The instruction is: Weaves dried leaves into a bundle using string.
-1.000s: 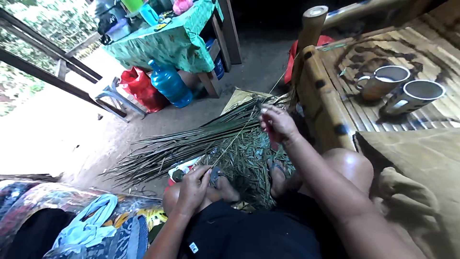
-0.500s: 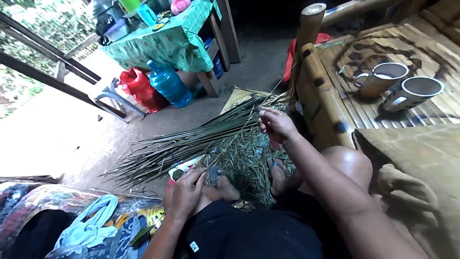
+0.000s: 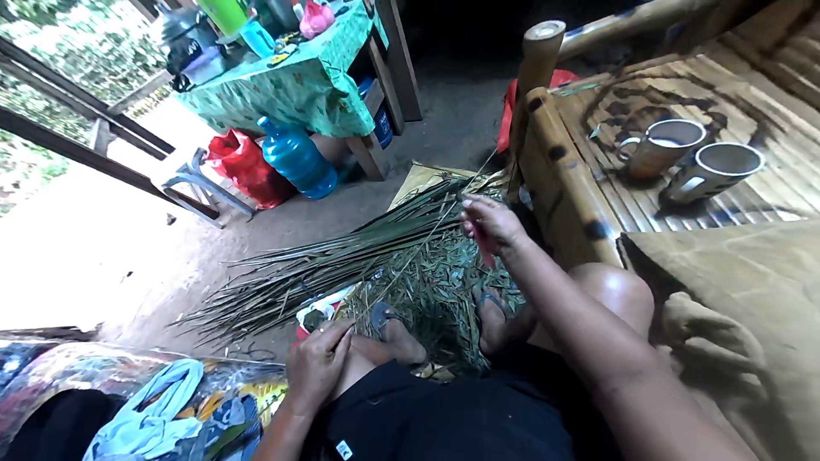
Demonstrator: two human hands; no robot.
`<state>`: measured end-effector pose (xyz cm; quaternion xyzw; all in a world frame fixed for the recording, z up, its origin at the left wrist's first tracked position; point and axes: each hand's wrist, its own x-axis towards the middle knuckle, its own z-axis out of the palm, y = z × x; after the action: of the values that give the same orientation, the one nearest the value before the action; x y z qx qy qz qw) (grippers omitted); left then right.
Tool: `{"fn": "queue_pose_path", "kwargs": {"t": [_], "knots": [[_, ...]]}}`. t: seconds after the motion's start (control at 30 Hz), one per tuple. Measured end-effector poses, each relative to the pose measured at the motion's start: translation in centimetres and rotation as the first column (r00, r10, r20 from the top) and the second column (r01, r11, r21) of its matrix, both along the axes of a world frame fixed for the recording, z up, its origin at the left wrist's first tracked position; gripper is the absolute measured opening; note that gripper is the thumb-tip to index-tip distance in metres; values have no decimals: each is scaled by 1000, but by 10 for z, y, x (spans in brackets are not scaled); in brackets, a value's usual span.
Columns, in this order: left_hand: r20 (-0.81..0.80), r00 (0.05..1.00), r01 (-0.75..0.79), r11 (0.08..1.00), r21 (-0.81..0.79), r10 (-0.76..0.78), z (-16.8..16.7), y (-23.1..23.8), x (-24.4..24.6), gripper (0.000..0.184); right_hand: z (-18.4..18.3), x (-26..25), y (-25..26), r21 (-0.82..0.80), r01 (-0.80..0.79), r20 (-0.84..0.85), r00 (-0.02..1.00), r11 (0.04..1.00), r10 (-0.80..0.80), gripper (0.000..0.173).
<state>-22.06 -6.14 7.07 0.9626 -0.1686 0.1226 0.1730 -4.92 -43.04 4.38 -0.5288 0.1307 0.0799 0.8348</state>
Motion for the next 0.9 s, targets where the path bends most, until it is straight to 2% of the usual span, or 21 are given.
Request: {"fn": "queue_pose_path", "kwargs": {"t": [0.27, 0.5, 0.57, 0.67, 0.73, 0.8, 0.9], "knots": [[-30, 1000, 6, 997, -80, -8, 7, 28, -31, 27, 0, 33, -46, 3, 122, 26, 992, 992, -123, 36], [-74, 994, -85, 996, -9, 84, 14, 38, -37, 30, -24, 50, -71, 19, 347, 8, 938, 938, -347, 33], [-112, 988, -110, 994, -7, 108, 12, 32, -28, 32, -19, 32, -51, -76, 273, 4, 962, 959, -274, 36], [-184, 973, -143, 990, -21, 137, 3, 14, -8, 33, 0, -32, 12, -167, -61, -21, 998, 984, 58, 33], [-250, 960, -144, 988, -53, 127, -2, -4, 8, 33, -7, -65, 53, -90, -265, -20, 964, 960, 264, 31], [-312, 948, -120, 981, -152, 67, 0, -23, 19, 30, -19, -83, 83, -4, -397, 17, 917, 918, 397, 34], [-381, 924, -113, 965, -235, 16, 2, -37, 22, 29, -28, -84, 98, 83, -380, 62, 924, 921, 376, 33]]}}
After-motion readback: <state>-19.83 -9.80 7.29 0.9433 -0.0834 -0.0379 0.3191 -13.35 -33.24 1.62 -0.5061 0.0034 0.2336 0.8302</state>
